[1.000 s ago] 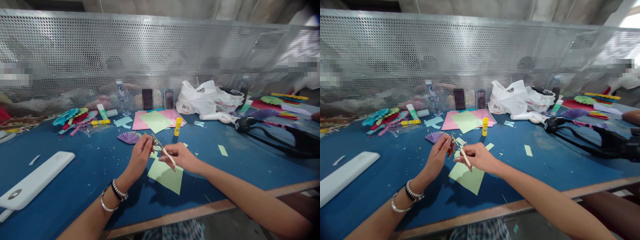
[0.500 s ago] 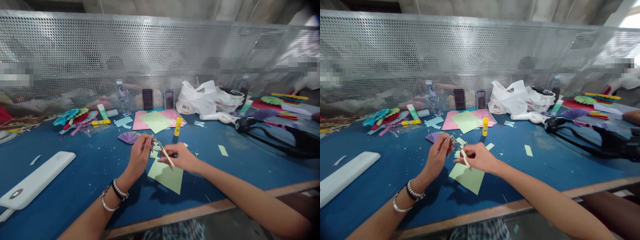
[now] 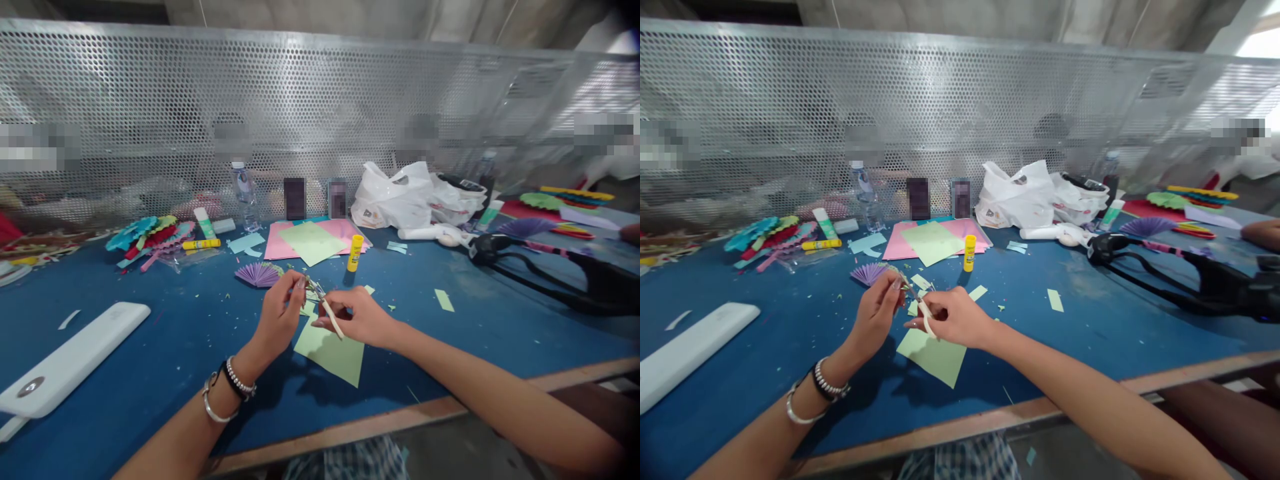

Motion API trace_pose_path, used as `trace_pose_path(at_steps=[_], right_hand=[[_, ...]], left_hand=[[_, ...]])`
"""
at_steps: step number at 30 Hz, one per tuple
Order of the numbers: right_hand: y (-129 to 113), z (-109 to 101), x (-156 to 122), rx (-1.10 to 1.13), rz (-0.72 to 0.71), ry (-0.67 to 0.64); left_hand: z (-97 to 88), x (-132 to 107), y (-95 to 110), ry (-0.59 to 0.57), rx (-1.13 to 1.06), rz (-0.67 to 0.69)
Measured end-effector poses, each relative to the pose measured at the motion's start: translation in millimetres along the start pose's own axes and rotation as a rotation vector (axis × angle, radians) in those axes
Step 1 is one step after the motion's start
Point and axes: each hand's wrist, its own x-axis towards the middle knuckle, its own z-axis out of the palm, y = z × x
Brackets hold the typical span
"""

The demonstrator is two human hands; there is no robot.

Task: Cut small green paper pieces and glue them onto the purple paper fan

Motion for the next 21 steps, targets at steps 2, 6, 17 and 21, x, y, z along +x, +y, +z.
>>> trace_pose_path(at_steps=[2,6,17,21], right_hand=[[-0.1,-0.5,0.2,0.007,-0.004,0.002],[-0.1,-1.3,-0.5,0.015,-0.008,0.005],[1.3,-1.1,-2.0,-0.013,-0.031,0.010],[3.8,0.2,-3.5,-0.075,-0.080,0.029]], left_hand=[[0.1,-0.3,0.2,-0.005,-0.021,-0.002],[0.2,-0.1,0.6,-0.020,-0.090,-0.010],[-3.1,0.0,0.6,-0.067,-0.165,0.009],[-0.9,-1.8,-1.2,-0.024,-0.186,-0.015]])
